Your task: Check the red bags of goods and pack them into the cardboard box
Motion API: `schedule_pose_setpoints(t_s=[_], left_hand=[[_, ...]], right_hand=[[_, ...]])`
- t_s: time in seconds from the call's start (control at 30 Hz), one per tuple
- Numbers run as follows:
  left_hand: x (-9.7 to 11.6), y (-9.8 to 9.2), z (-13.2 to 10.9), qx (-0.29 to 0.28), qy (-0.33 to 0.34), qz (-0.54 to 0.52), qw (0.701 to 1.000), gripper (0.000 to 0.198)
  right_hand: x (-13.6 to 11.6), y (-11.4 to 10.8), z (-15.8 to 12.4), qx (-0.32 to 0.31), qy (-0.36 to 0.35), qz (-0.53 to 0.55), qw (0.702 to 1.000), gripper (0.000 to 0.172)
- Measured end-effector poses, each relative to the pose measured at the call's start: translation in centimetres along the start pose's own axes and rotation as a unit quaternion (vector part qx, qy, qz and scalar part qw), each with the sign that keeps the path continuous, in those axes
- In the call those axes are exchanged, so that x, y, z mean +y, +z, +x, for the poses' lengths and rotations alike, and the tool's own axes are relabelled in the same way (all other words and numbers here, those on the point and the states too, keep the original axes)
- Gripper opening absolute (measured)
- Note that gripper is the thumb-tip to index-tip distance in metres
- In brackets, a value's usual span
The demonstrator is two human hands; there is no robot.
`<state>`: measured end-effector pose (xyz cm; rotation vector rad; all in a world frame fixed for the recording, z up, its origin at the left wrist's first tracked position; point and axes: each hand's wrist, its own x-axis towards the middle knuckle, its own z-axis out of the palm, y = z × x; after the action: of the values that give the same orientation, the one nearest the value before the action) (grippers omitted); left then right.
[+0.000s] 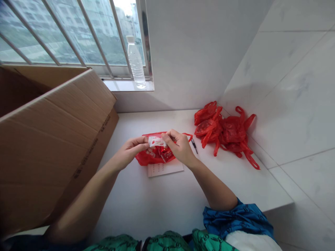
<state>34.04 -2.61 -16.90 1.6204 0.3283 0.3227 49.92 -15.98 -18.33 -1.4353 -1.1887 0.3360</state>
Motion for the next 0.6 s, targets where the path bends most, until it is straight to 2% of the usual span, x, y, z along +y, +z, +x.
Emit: schedule_pose_setpoints(t_s=[0.6], left_hand=[[0.17,-0.13,-0.03,-0.008,0.003,-0.012,1.0,0.019]], right_hand=[[0.07,-0.03,0.06,-0.004,0.001,0.0,1.0,0.036]])
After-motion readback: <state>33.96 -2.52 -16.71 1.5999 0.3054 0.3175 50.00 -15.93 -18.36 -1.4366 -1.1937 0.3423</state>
